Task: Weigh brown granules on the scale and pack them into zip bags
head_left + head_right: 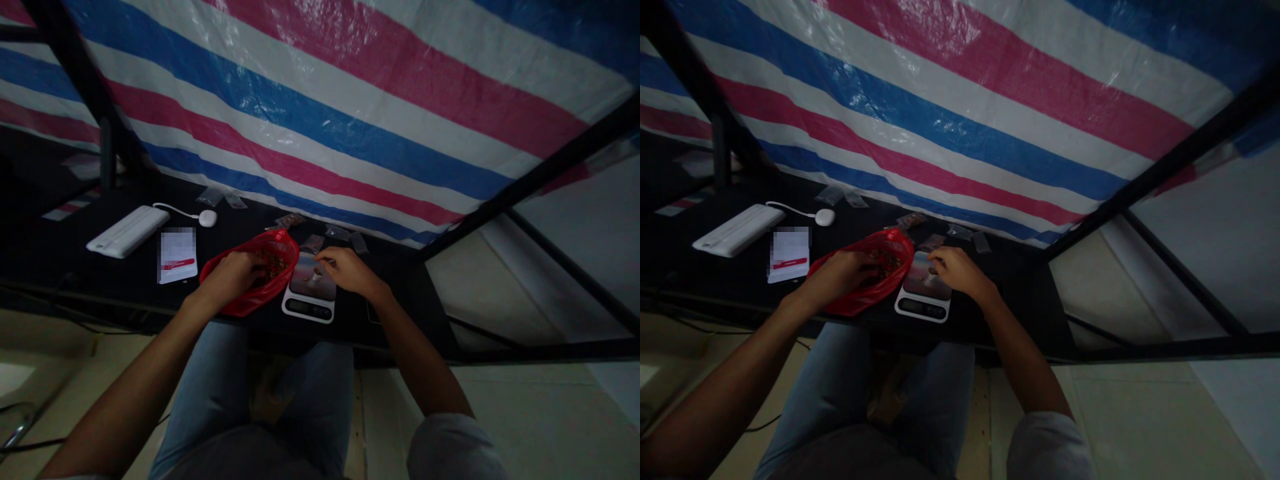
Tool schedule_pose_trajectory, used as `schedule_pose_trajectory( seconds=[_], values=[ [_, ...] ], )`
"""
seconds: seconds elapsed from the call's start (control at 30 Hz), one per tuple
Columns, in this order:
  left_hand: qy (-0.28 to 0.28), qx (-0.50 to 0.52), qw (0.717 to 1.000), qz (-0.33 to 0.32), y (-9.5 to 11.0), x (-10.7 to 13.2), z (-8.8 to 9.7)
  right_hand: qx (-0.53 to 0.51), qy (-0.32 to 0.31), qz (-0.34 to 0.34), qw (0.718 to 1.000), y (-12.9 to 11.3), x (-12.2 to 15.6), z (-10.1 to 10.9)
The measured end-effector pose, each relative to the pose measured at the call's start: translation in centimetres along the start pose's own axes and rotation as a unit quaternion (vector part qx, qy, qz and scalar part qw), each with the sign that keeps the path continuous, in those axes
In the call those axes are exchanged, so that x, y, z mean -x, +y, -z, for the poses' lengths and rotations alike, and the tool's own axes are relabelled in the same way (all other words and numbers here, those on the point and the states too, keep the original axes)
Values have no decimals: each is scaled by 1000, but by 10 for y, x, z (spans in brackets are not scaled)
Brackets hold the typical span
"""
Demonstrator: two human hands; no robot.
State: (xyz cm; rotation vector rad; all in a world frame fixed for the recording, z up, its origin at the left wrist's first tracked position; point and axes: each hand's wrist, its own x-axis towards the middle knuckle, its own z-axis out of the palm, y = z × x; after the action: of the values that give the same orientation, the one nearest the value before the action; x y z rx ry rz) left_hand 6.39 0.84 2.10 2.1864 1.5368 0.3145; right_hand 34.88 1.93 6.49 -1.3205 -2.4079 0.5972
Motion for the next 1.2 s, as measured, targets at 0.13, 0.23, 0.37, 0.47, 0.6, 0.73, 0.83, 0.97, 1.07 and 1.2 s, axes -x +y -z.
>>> schedule_pose_trajectory(
  seconds=[0.13, 0.23, 0.37, 0.47, 0.6, 0.73, 0.83, 0.97, 1.07, 1.2],
  values=[
    [2, 19, 1000, -1, 0, 0, 0, 13, 17, 26, 999, 2, 1, -1],
    [9, 17, 1000, -15, -3, 0, -2, 17, 32, 46, 998, 3, 1, -2],
    [9, 25, 1000, -12, -6, 0, -4, 85, 10, 77, 993, -2, 0, -7],
    [19, 34, 999, -33, -7, -1, -5, 172, -39, 102, 979, -8, -4, -16],
    [30, 51, 997, -55, -6, -2, -6, 238, -76, 92, 964, -14, -9, -28],
    [46, 79, 993, -74, -1, 0, -3, 198, -43, 101, 974, -11, -7, -24],
    [51, 96, 988, -108, 10, 1, 0, 139, 15, 86, 986, 0, -1, -15],
    [60, 117, 978, -163, 37, -4, 7, 79, 51, 56, 994, 17, 14, -14],
    [55, 143, 969, -194, 62, -16, 7, 22, 118, 26, 992, 28, 26, -20],
    [27, 148, 960, -235, 87, -44, -5, -15, 178, -11, 984, 39, 44, -30]
  ],
)
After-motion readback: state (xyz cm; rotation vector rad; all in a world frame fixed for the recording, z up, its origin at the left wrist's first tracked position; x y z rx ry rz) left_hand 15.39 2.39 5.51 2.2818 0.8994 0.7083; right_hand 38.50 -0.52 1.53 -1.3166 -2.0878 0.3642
